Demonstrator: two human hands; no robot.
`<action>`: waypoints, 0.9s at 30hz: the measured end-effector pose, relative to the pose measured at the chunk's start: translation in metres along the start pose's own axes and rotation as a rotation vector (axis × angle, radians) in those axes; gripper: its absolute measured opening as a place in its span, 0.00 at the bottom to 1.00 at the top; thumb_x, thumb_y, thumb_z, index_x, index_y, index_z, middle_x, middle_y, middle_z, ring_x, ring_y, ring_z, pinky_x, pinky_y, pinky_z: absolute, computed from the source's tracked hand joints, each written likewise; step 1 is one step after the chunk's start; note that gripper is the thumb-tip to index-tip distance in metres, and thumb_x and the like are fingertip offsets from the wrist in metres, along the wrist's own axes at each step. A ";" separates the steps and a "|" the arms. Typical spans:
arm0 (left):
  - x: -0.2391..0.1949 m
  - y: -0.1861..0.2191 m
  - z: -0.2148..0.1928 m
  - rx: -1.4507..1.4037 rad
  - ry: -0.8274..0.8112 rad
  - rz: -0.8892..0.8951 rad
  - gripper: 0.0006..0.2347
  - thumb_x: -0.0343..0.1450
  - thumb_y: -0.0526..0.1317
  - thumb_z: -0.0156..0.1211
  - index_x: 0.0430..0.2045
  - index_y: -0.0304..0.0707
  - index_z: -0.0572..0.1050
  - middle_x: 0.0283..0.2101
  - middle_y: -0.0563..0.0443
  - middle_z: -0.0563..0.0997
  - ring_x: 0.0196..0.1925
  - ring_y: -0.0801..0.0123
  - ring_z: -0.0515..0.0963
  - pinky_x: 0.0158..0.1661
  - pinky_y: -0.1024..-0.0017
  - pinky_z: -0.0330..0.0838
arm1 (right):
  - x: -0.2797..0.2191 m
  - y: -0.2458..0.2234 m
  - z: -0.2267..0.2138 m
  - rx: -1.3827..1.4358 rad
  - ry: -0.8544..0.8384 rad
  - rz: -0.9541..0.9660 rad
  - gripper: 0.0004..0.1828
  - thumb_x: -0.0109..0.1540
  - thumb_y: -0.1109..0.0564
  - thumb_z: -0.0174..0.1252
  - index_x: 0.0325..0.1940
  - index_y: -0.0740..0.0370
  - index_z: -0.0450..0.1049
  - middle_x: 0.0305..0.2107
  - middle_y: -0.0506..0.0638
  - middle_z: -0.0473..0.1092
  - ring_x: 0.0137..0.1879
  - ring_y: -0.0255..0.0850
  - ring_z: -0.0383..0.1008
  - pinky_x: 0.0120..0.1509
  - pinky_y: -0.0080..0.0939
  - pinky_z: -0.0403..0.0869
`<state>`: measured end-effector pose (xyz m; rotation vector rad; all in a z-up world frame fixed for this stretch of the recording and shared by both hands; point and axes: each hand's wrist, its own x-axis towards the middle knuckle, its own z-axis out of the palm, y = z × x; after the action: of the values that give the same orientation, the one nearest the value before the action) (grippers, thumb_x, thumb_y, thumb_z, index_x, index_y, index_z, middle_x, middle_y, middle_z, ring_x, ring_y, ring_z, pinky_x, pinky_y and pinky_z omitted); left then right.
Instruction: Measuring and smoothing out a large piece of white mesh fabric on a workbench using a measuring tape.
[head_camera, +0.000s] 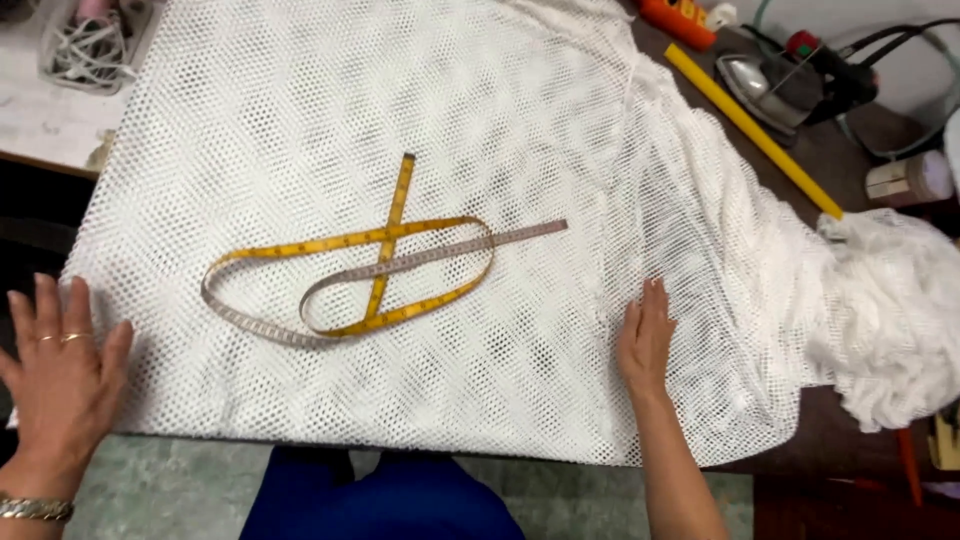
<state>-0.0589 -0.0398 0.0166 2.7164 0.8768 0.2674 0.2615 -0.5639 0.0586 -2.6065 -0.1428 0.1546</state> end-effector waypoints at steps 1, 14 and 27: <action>-0.011 -0.009 0.004 0.067 0.074 0.057 0.29 0.73 0.46 0.43 0.67 0.20 0.60 0.72 0.24 0.55 0.72 0.30 0.50 0.52 0.20 0.47 | -0.006 0.012 0.003 -0.009 0.014 -0.005 0.33 0.68 0.43 0.28 0.73 0.62 0.44 0.71 0.56 0.40 0.77 0.48 0.36 0.75 0.57 0.30; -0.027 0.025 -0.009 0.094 -0.181 -0.187 0.30 0.72 0.57 0.32 0.68 0.43 0.46 0.73 0.45 0.40 0.73 0.48 0.34 0.61 0.32 0.29 | -0.093 0.003 0.035 -0.158 -0.119 -0.209 0.33 0.67 0.43 0.29 0.74 0.58 0.44 0.72 0.56 0.36 0.77 0.52 0.30 0.73 0.67 0.27; -0.031 0.020 -0.014 0.069 -0.236 -0.137 0.29 0.72 0.59 0.29 0.69 0.51 0.42 0.73 0.52 0.36 0.74 0.54 0.29 0.62 0.35 0.21 | -0.095 0.019 0.033 -0.224 -0.165 -0.231 0.34 0.66 0.40 0.28 0.75 0.53 0.41 0.73 0.51 0.33 0.77 0.51 0.26 0.71 0.70 0.26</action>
<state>-0.0762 -0.0712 0.0331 2.6618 1.0116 -0.1112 0.1649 -0.5767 0.0282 -2.7703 -0.5457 0.2859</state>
